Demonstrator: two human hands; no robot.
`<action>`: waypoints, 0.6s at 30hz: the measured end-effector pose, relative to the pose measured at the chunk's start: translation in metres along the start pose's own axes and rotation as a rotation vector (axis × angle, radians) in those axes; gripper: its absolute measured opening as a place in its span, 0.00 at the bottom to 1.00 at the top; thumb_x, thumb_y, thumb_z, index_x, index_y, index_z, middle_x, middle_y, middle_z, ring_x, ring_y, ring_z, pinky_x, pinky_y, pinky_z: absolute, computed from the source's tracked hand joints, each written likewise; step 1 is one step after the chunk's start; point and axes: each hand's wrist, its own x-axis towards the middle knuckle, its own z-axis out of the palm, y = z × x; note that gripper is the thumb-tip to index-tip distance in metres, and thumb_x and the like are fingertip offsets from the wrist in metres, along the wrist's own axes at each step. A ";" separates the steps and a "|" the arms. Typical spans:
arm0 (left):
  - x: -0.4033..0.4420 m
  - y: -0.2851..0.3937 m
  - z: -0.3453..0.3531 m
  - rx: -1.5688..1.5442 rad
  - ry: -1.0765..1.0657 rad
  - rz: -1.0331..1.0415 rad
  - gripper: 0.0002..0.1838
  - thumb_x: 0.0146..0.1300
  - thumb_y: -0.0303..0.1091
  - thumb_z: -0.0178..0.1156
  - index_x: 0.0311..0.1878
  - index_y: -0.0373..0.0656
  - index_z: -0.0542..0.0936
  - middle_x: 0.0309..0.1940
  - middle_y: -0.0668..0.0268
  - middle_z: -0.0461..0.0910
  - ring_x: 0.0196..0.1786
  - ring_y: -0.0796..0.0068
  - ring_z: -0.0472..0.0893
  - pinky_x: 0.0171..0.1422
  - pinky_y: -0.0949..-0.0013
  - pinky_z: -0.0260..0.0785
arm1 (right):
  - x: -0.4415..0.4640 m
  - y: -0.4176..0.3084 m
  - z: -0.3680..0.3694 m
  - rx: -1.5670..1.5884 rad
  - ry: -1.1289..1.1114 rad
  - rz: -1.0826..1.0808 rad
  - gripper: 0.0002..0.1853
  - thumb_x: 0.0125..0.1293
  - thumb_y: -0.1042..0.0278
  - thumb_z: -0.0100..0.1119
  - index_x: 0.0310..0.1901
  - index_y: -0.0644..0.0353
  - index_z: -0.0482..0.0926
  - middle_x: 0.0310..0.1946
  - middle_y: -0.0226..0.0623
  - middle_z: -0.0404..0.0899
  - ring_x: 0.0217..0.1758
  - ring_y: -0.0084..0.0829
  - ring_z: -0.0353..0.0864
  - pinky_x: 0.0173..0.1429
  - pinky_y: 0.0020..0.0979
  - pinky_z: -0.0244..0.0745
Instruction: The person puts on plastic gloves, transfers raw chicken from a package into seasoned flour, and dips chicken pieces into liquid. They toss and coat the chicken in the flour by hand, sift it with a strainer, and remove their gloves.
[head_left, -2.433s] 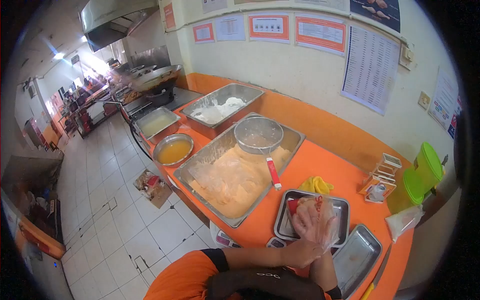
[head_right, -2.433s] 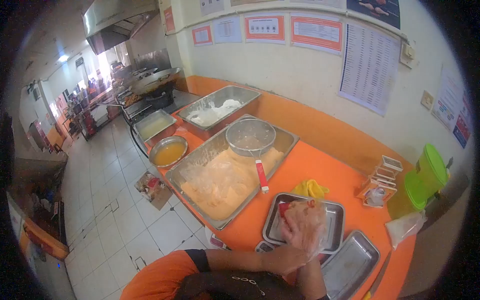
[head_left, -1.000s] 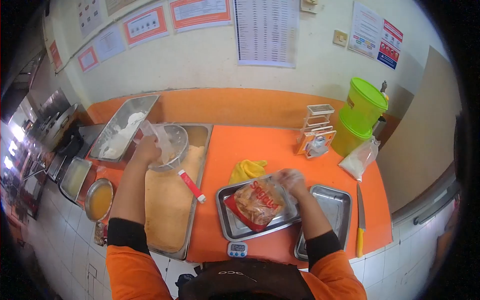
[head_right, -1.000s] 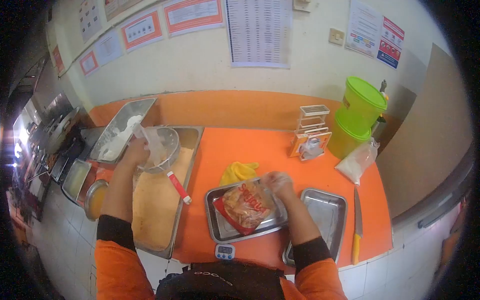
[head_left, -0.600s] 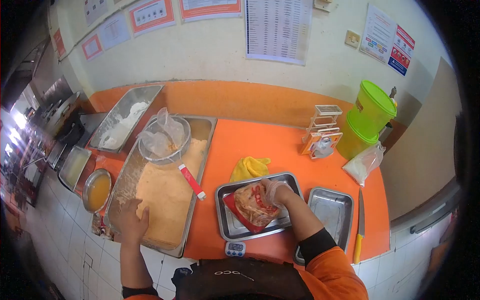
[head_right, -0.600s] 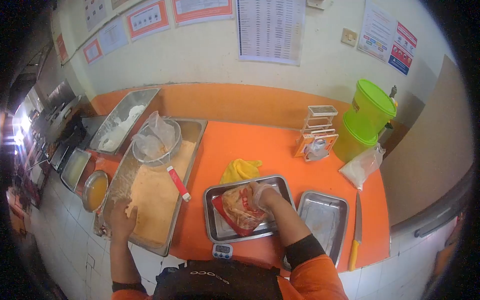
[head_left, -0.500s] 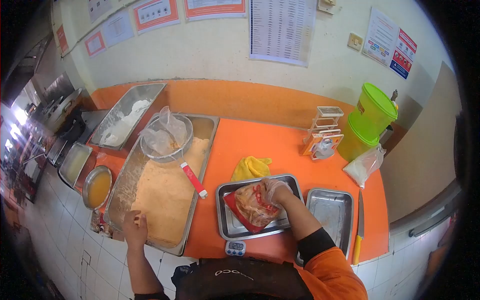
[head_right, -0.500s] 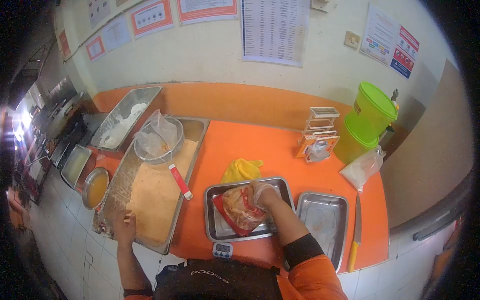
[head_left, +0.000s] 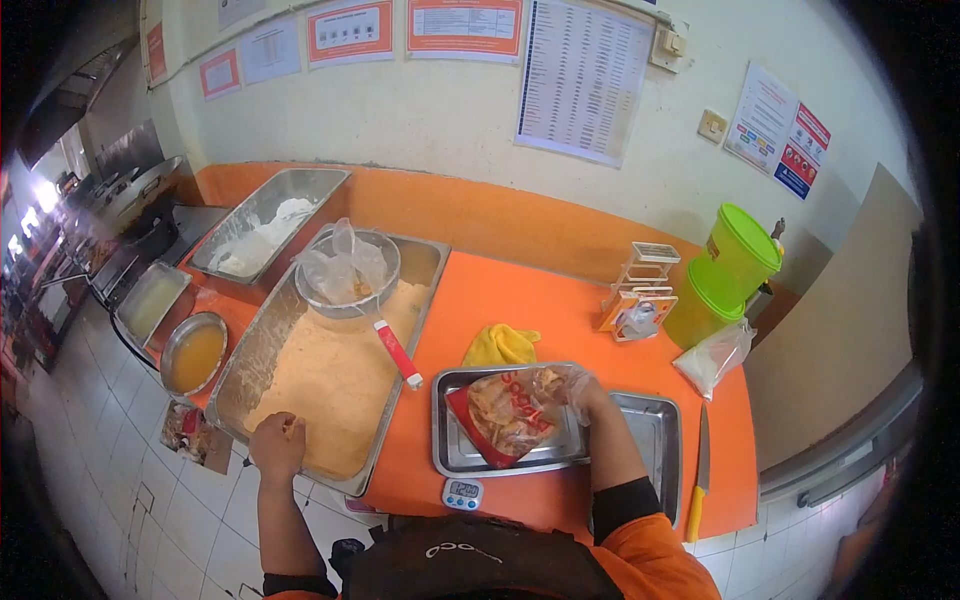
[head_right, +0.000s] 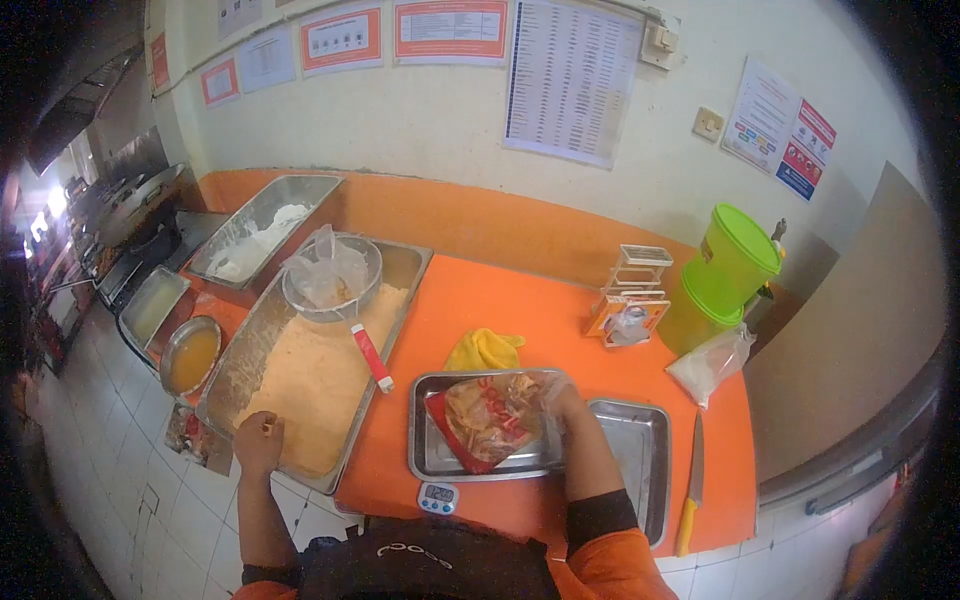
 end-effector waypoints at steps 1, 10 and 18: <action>0.000 0.000 0.000 0.003 0.004 0.002 0.13 0.54 0.41 0.62 0.36 0.41 0.81 0.33 0.59 0.81 0.38 0.60 0.80 0.44 0.61 0.71 | -0.004 0.006 0.000 0.369 -0.003 0.048 0.24 0.52 0.66 0.64 0.53 0.59 0.74 0.44 0.38 0.80 0.43 0.31 0.80 0.46 0.32 0.75; -0.001 0.000 0.000 -0.001 0.035 0.015 0.12 0.53 0.40 0.62 0.34 0.41 0.80 0.31 0.59 0.81 0.36 0.60 0.80 0.42 0.61 0.71 | -0.038 0.014 -0.003 1.585 -0.051 -0.227 0.28 0.51 0.72 0.60 0.56 0.62 0.66 0.50 0.43 0.73 0.50 0.40 0.77 0.51 0.38 0.77; -0.001 0.000 -0.001 -0.017 0.054 0.044 0.12 0.53 0.41 0.62 0.33 0.42 0.81 0.31 0.59 0.81 0.36 0.60 0.80 0.42 0.62 0.71 | -0.022 -0.027 0.003 1.524 -0.075 -0.195 0.27 0.55 0.66 0.63 0.57 0.57 0.67 0.51 0.38 0.72 0.51 0.33 0.74 0.55 0.35 0.73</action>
